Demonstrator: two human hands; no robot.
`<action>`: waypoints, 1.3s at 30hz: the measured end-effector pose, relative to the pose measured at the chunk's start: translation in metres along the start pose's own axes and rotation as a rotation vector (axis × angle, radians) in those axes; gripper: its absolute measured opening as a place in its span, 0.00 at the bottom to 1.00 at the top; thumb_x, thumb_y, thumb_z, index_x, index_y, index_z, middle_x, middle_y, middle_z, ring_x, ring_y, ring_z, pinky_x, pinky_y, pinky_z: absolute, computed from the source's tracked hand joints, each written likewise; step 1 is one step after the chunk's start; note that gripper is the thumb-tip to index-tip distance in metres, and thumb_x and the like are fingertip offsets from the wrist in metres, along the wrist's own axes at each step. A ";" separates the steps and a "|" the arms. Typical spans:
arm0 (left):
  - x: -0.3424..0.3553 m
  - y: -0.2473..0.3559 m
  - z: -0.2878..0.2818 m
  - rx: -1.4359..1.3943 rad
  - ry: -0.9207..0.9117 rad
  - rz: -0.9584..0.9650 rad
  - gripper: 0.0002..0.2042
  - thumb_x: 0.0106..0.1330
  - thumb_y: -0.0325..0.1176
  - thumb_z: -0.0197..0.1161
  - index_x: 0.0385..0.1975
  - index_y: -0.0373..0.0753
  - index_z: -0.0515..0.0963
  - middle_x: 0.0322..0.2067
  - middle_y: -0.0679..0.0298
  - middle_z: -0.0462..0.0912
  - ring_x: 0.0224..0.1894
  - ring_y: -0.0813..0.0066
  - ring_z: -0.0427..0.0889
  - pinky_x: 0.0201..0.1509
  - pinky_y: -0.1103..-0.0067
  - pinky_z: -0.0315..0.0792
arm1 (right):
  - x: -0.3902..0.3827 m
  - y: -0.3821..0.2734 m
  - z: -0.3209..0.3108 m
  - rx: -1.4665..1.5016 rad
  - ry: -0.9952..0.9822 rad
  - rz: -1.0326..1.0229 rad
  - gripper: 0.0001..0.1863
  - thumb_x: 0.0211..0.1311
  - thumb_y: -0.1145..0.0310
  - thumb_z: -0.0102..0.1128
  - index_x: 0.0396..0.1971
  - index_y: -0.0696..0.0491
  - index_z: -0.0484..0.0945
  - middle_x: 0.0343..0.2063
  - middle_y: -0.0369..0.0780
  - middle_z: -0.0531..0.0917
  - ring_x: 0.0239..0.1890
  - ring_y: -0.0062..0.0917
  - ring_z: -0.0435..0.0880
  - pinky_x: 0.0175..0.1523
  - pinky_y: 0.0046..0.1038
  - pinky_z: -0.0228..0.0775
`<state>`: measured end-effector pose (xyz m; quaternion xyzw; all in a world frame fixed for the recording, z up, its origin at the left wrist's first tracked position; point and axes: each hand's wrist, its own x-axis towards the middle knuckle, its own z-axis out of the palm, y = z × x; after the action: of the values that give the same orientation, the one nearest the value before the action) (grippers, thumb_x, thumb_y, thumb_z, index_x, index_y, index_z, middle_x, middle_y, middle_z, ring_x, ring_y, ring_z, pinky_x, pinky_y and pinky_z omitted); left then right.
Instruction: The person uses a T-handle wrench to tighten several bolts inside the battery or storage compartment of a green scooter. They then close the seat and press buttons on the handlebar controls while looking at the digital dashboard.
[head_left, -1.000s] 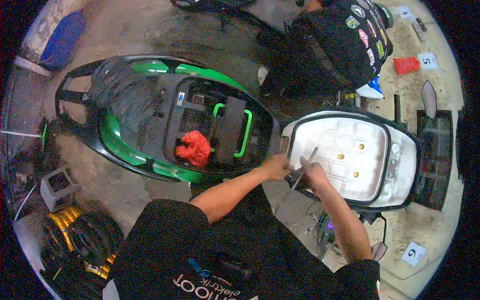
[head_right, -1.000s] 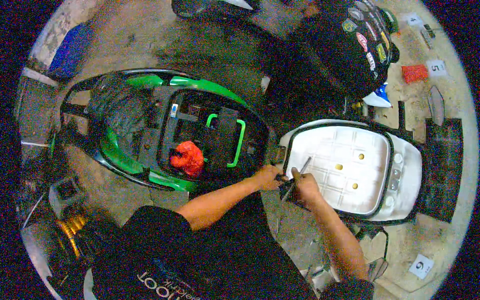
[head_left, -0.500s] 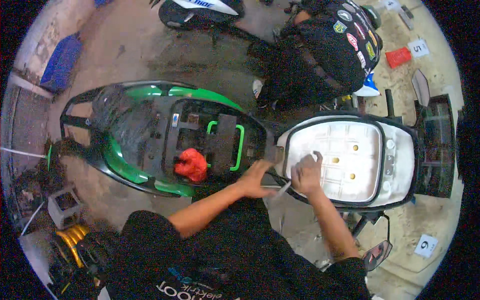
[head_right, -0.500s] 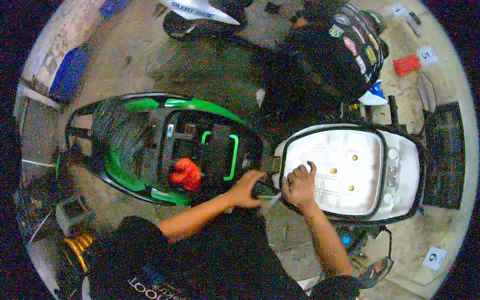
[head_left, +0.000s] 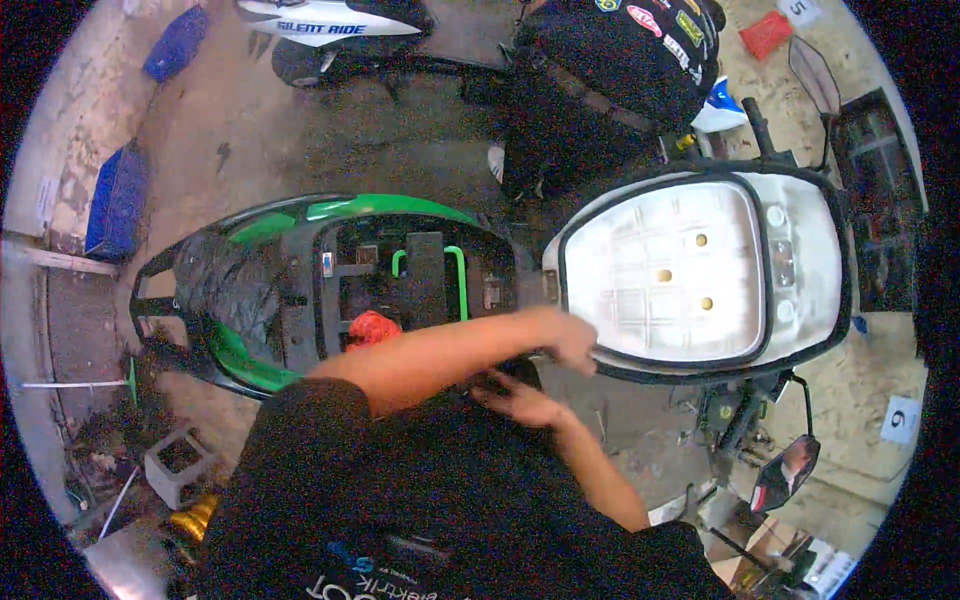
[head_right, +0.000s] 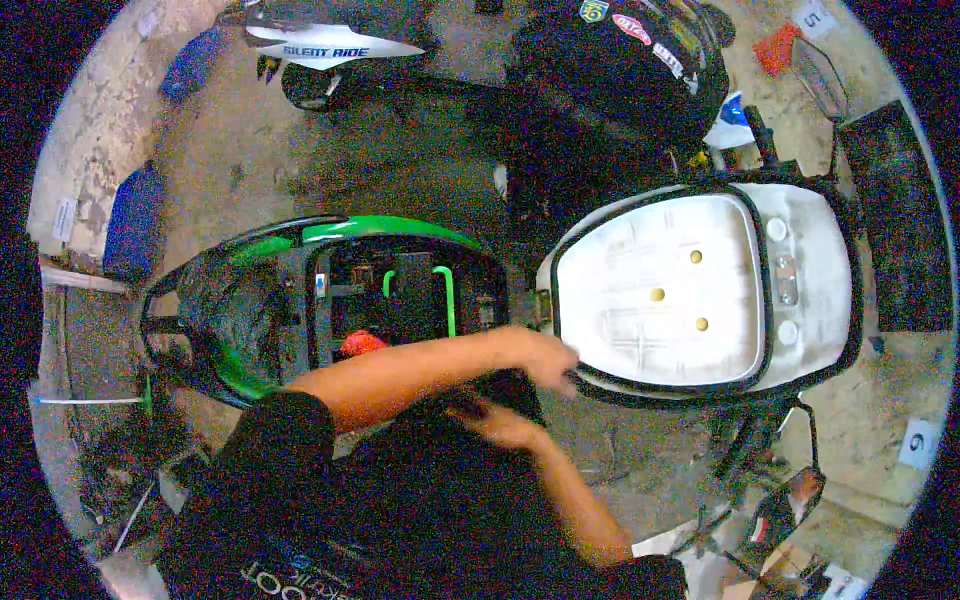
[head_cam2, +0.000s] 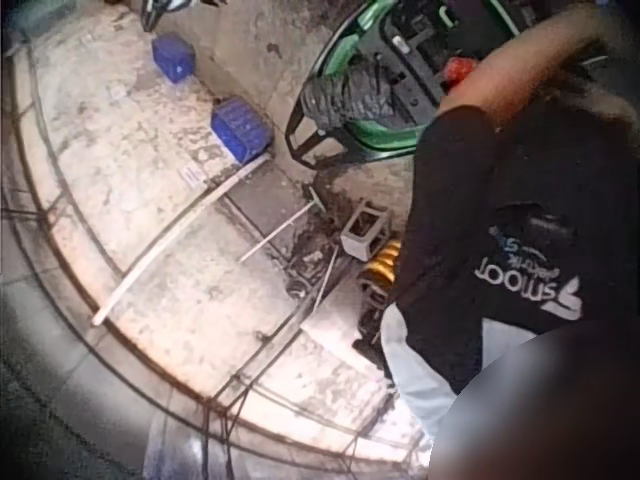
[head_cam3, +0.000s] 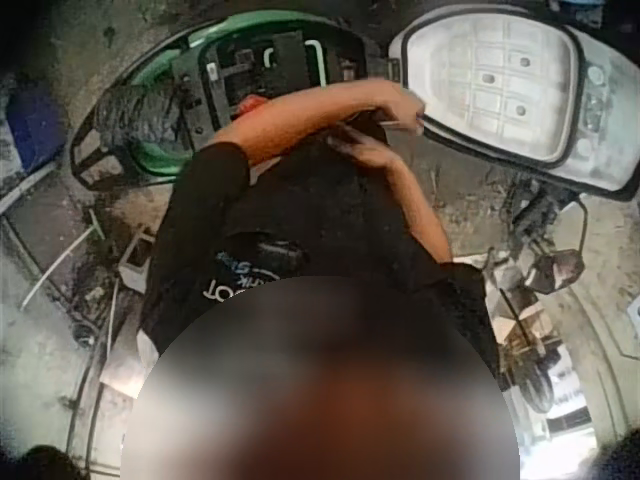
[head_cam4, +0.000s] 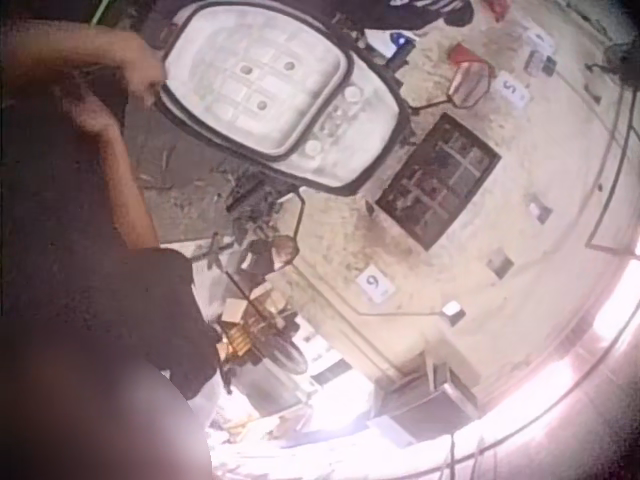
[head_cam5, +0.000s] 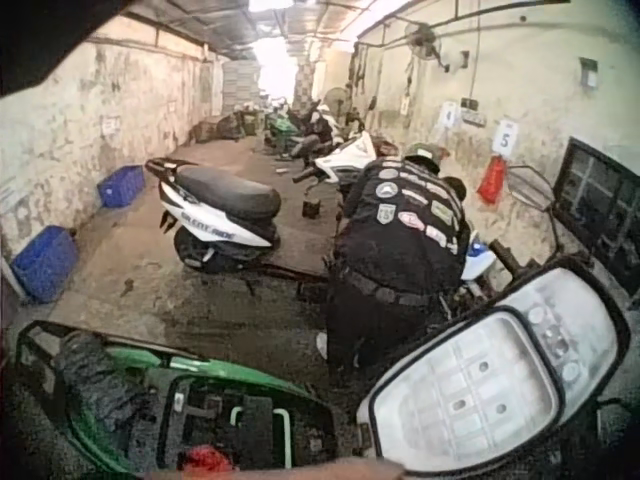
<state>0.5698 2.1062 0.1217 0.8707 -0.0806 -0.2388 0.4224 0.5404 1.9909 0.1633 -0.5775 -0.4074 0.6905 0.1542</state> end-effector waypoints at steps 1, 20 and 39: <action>-0.007 0.021 0.005 0.128 0.073 -0.048 0.18 0.54 0.47 0.60 0.27 0.34 0.80 0.28 0.53 0.81 0.30 0.57 0.80 0.34 0.60 0.73 | 0.009 0.049 -0.011 -0.089 0.020 0.017 0.25 0.63 0.60 0.51 0.57 0.56 0.64 0.58 0.44 0.68 0.59 0.30 0.65 0.65 0.31 0.51; -0.098 -0.020 0.077 0.384 1.277 0.159 0.10 0.52 0.40 0.65 0.32 0.48 0.75 0.32 0.66 0.78 0.39 0.63 0.76 0.50 0.61 0.66 | 0.023 -0.027 -0.133 -0.862 0.845 0.037 0.35 0.60 0.40 0.44 0.21 0.61 0.80 0.21 0.52 0.80 0.29 0.47 0.80 0.38 0.45 0.69; -0.034 -0.015 0.102 0.891 0.580 0.087 0.12 0.62 0.43 0.49 0.23 0.46 0.73 0.23 0.63 0.76 0.28 0.64 0.75 0.33 0.69 0.69 | 0.020 0.153 -0.062 -0.001 0.608 0.049 0.24 0.58 0.66 0.56 0.55 0.55 0.68 0.50 0.41 0.75 0.51 0.26 0.73 0.55 0.31 0.66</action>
<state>0.4897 2.0562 0.0685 0.9918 -0.0902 0.0869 0.0260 0.6312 1.9335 0.0365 -0.7674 -0.3289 0.4893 0.2519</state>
